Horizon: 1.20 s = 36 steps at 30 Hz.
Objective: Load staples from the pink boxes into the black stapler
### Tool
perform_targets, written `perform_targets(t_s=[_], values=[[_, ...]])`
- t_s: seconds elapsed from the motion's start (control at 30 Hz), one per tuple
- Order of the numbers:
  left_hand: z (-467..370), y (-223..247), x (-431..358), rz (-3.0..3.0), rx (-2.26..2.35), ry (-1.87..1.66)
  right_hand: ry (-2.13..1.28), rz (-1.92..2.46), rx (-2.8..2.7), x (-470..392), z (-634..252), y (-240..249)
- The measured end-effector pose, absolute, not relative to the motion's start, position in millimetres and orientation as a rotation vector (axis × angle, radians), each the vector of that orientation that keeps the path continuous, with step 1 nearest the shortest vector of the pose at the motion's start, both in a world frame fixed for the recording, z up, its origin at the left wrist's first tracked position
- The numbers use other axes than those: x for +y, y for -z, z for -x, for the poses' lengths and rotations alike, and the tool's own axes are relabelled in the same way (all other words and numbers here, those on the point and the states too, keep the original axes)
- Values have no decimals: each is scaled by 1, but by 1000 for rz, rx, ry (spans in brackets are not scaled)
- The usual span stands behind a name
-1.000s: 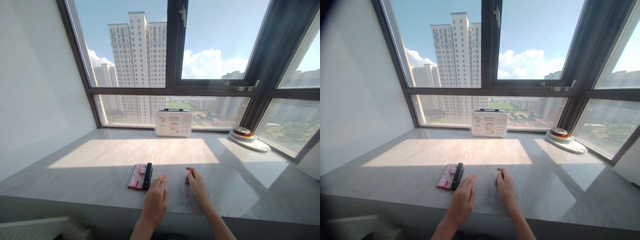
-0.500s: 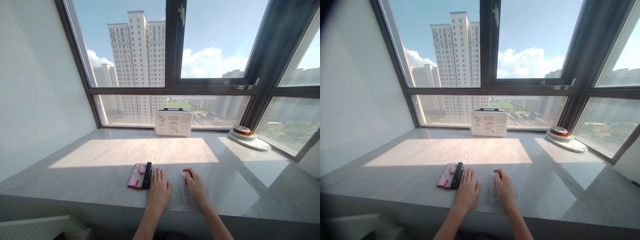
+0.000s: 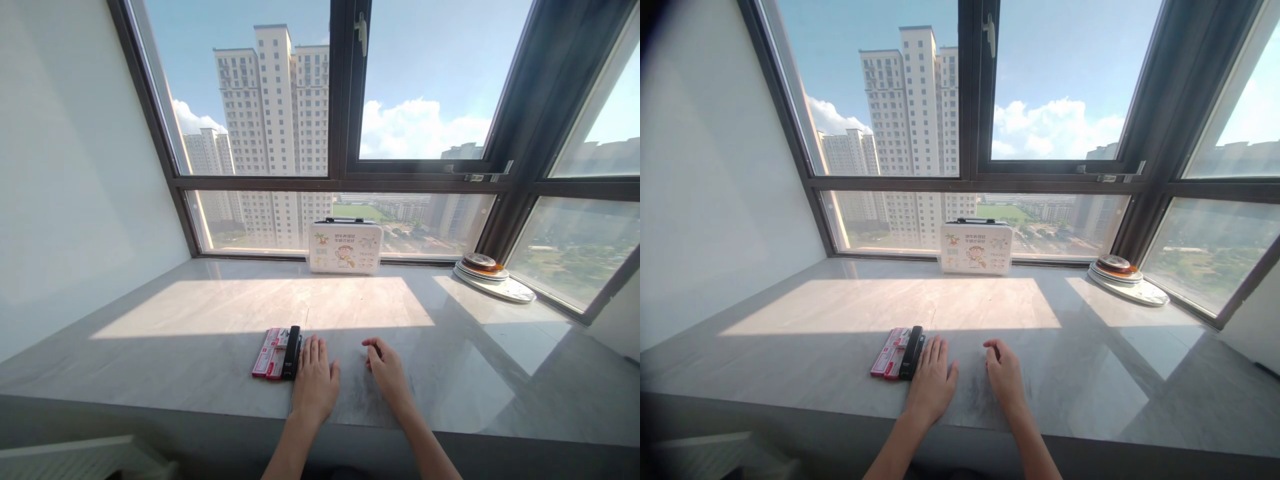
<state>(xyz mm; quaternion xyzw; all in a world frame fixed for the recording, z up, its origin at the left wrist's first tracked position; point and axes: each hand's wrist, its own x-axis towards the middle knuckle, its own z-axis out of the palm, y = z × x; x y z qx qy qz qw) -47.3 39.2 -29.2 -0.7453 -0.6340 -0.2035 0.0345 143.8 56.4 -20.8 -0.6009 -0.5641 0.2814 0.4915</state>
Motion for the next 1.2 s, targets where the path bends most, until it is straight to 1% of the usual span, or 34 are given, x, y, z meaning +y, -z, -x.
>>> perform_targets(t_s=[0.5, 0.83, 1.03, 1.2], values=[[49, 36, 39, 2275, -1896, 661, -665, 1463, -1390, 58, -144, 24], [50, 39, 39, 2284, -1858, 656, -535, 1440, -1486, 56, -143, 21], [51, 38, 37, 2303, -1825, 683, -459, 1385, -1690, 52, -139, 16], [52, 36, 36, 2317, -1816, 674, -347, 1553, -1937, 49, -130, 20]])
